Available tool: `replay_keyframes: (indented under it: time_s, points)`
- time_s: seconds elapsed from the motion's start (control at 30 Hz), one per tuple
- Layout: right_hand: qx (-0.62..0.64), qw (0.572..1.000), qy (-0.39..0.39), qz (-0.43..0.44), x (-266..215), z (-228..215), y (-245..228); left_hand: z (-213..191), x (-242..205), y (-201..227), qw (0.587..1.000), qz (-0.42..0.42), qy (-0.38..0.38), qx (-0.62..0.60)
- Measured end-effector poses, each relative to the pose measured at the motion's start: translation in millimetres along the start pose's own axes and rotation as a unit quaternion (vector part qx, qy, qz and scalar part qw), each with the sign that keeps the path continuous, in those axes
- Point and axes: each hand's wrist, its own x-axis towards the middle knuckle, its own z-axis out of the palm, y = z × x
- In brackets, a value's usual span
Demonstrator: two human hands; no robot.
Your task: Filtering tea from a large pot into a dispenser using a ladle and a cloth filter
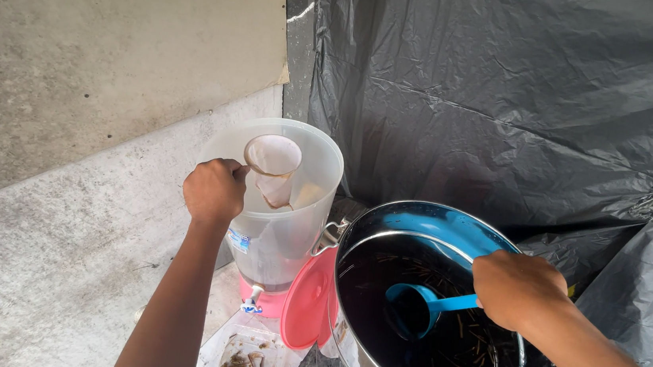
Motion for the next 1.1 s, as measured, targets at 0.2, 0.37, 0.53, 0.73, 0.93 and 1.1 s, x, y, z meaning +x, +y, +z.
replay_keyframes:
  time_s: [0.2,0.37,0.53,0.73,0.93,1.1]
  points:
    - [-0.008,0.999,-0.033,-0.016,-3,-15,10,1,0,0,1.0,-0.001,0.006,0.004]
    - [0.061,0.996,-0.045,-0.055,41,-10,71,-4,-1,2,1.0,-0.006,-0.004,-0.003]
    - [0.182,0.98,-0.065,-0.039,64,-1,109,-1,-2,1,1.0,-0.004,0.006,-0.012]
    - [0.231,0.972,-0.052,-0.007,47,-17,114,-3,-3,4,1.0,0.001,0.009,-0.011]
    - [0.257,0.966,-0.025,-0.005,39,-23,116,0,-2,3,1.0,0.0,0.012,-0.01]
    - [0.268,0.963,0.001,0.001,27,-33,117,0,-4,4,1.0,0.001,0.014,-0.014]
